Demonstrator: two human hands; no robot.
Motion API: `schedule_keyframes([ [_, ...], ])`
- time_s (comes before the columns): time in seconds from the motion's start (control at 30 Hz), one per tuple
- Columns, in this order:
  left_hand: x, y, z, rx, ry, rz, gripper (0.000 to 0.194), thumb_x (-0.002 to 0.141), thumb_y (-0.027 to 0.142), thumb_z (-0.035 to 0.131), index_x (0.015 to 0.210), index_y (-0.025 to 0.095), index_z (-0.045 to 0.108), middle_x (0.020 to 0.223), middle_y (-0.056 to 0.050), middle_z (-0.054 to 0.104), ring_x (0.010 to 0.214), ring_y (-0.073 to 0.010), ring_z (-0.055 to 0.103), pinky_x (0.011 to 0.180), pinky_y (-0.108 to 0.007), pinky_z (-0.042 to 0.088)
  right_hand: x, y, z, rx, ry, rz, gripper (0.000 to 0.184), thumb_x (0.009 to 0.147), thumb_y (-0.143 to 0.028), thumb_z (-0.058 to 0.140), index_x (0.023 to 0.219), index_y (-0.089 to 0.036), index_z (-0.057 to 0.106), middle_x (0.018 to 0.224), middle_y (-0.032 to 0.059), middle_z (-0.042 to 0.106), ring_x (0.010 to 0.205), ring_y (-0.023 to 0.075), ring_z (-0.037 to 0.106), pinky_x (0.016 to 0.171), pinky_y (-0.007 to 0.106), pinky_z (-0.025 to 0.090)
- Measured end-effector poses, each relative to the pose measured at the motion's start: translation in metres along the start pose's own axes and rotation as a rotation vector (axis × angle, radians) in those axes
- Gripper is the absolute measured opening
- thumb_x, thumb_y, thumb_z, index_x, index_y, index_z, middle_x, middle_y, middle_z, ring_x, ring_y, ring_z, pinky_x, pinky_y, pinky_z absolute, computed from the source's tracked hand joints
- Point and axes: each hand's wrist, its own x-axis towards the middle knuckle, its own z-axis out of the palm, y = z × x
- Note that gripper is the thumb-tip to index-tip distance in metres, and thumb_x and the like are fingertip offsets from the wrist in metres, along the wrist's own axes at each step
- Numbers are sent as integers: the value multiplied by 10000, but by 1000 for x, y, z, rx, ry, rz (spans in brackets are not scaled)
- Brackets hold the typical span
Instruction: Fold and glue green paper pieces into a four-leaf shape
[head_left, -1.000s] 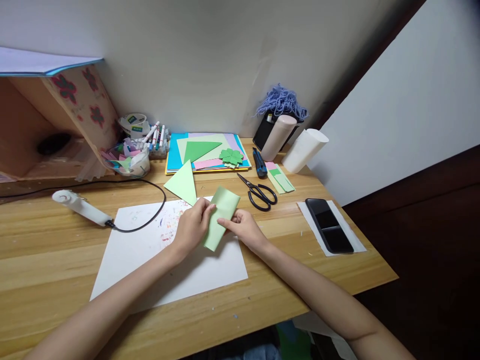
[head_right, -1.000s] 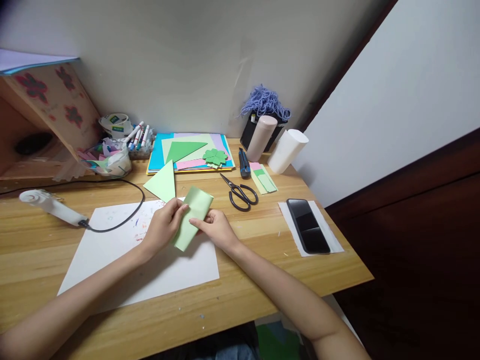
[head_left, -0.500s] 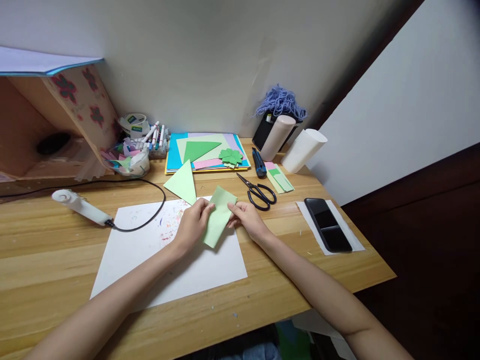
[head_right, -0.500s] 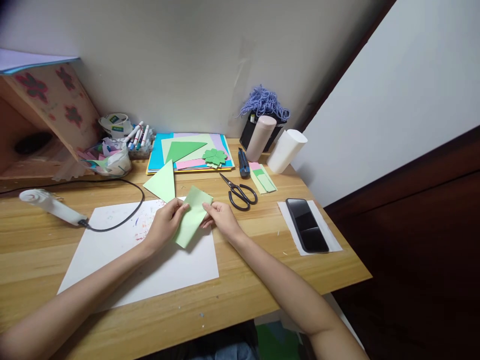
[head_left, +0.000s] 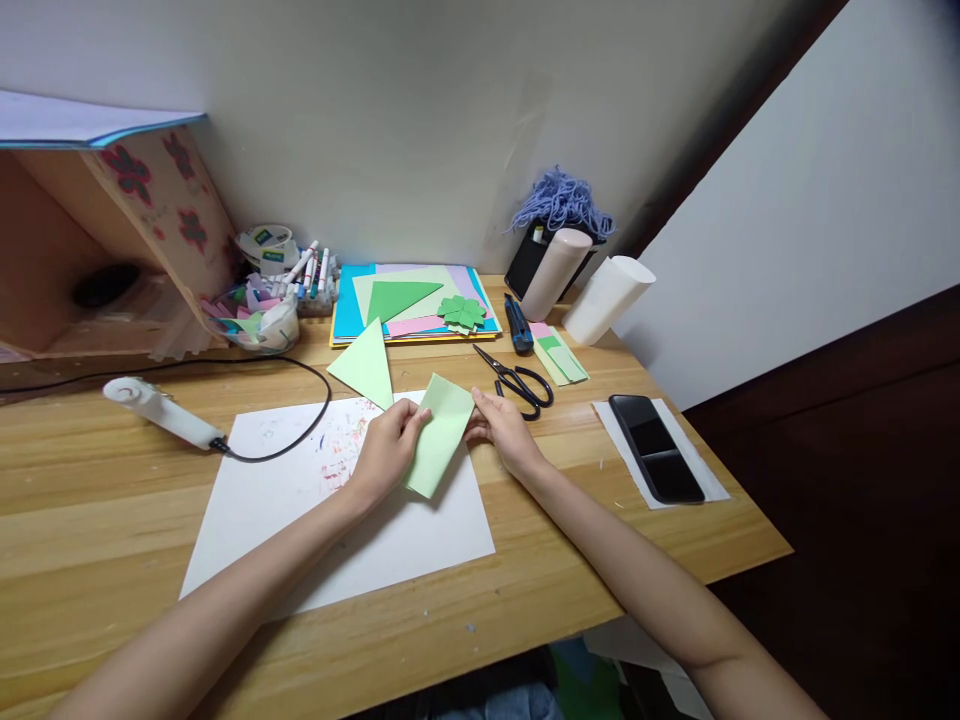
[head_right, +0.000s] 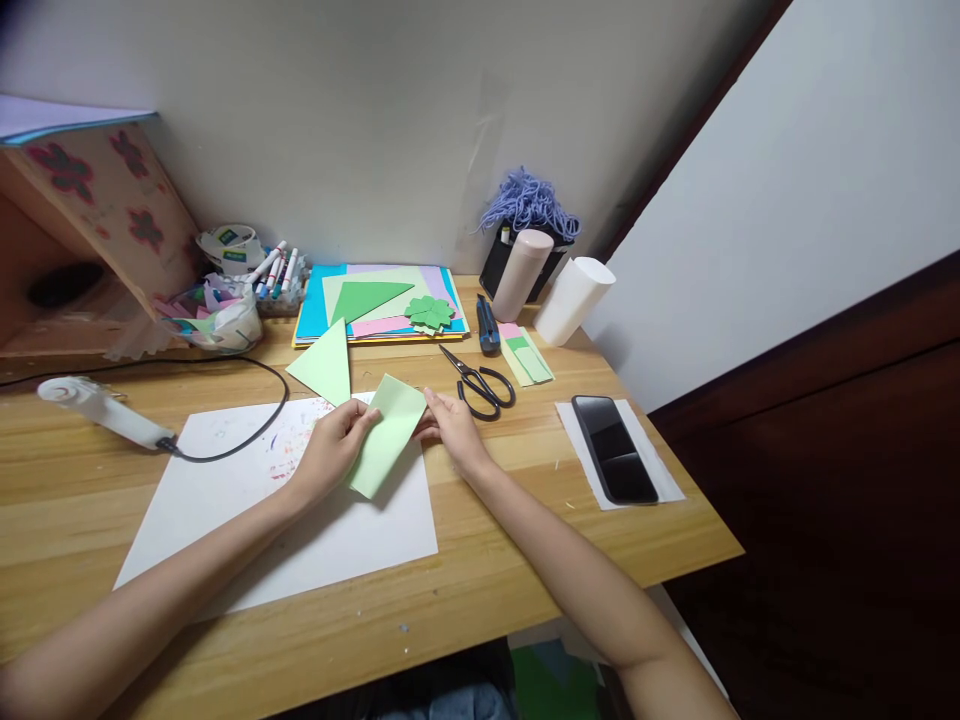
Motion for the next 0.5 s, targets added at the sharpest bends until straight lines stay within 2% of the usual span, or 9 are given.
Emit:
schedule_keyframes([
  [0.1,0,-3,0,-64,14,-30,289,811,431,419,657,189,452,593,28,488,553,-119,430,521,-229,327,-5,-1,4,-46,-177,60,369,657,-465,661,845,-150,618,706,30,666,615,134,620,590,240,490],
  [0.17,1,-6,0,-122,4,-51,302,803,451,431,662,186,455,587,32,478,550,-116,430,516,-225,329,-7,0,5,-82,-230,85,373,623,-437,696,839,-141,623,718,33,670,633,143,622,625,258,488],
  [0.27,4,-10,1,-248,-63,-93,318,788,472,453,670,177,457,591,31,479,543,-110,438,509,-220,333,-8,0,5,-104,-158,81,358,638,-465,668,743,-127,613,670,30,656,595,142,607,594,261,481],
  [0.43,8,-7,-2,-399,-282,-163,367,736,500,518,747,133,533,649,-18,551,573,-133,506,519,-236,375,-8,-3,3,-143,-107,74,332,625,-447,683,657,-134,576,609,8,623,551,130,580,547,247,464],
  [0.5,8,-4,-4,-392,-288,-173,392,716,498,544,797,115,561,702,-49,589,622,-157,542,532,-245,397,-9,-3,3,-167,-103,50,325,627,-441,683,663,-136,574,604,2,615,546,124,571,545,239,454],
])
